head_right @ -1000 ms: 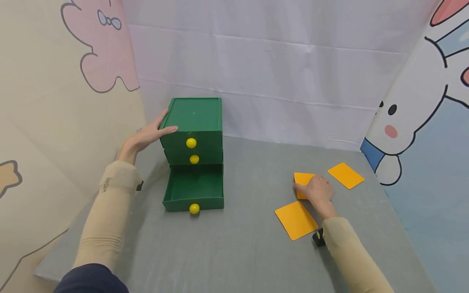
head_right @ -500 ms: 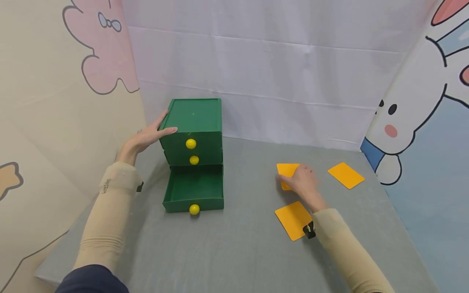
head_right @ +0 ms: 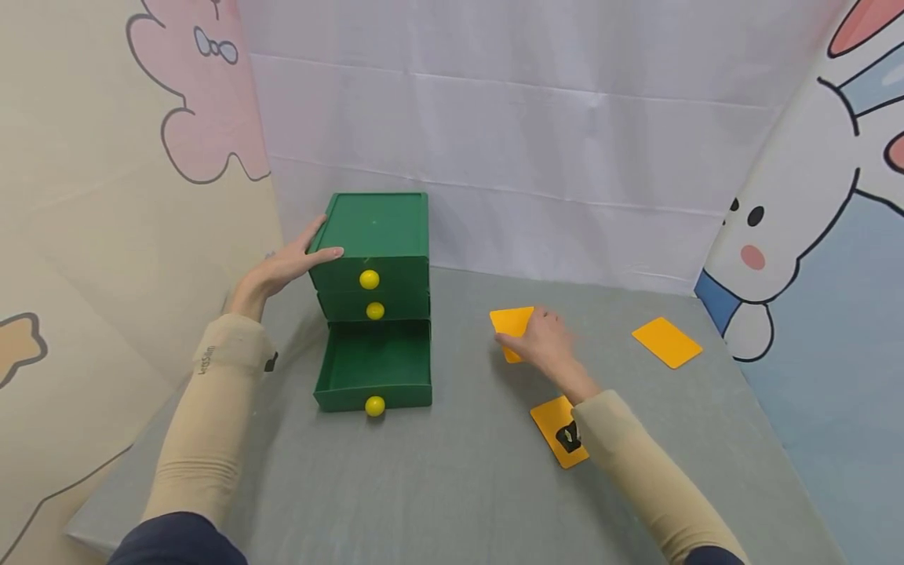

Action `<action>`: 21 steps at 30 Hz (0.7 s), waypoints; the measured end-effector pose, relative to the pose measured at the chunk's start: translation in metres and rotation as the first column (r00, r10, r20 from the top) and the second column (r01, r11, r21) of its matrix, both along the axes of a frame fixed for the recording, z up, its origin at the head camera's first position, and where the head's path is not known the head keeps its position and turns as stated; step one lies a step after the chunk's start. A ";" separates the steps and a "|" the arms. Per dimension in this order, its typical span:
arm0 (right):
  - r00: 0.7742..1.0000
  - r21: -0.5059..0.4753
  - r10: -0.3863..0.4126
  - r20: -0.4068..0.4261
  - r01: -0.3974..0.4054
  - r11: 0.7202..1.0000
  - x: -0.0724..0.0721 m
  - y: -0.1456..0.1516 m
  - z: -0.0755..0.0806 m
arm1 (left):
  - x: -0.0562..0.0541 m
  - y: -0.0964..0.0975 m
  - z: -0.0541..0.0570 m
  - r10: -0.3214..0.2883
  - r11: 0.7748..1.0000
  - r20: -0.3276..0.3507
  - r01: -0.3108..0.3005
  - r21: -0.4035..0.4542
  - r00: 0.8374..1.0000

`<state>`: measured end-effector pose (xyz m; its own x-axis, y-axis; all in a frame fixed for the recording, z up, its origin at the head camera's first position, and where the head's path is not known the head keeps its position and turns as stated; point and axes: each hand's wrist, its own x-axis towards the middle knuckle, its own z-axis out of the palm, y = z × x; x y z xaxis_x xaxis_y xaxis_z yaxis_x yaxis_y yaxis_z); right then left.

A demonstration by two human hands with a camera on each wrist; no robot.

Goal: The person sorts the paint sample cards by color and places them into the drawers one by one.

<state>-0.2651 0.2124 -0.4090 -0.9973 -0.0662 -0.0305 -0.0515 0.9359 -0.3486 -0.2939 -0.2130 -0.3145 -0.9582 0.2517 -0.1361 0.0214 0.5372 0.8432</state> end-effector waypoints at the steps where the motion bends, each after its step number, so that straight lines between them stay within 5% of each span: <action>1: 1.000 -0.001 0.009 -0.006 -0.009 1.000 0.001 -0.005 0.001 | 0.000 0.000 0.000 0.002 1.000 0.001 -0.002 -0.002 1.000; 21: 0.987 -0.005 0.156 -0.035 -0.156 0.988 0.012 -0.093 0.011 | -0.007 -0.002 -0.006 0.006 1.000 0.006 -0.007 0.007 1.000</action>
<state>-0.2529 0.1193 -0.3975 -0.9752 -0.2214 0.0042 -0.2088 0.9127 -0.3513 -0.3007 -0.2149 -0.3200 -0.9590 0.2465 -0.1398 0.0131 0.5311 0.8472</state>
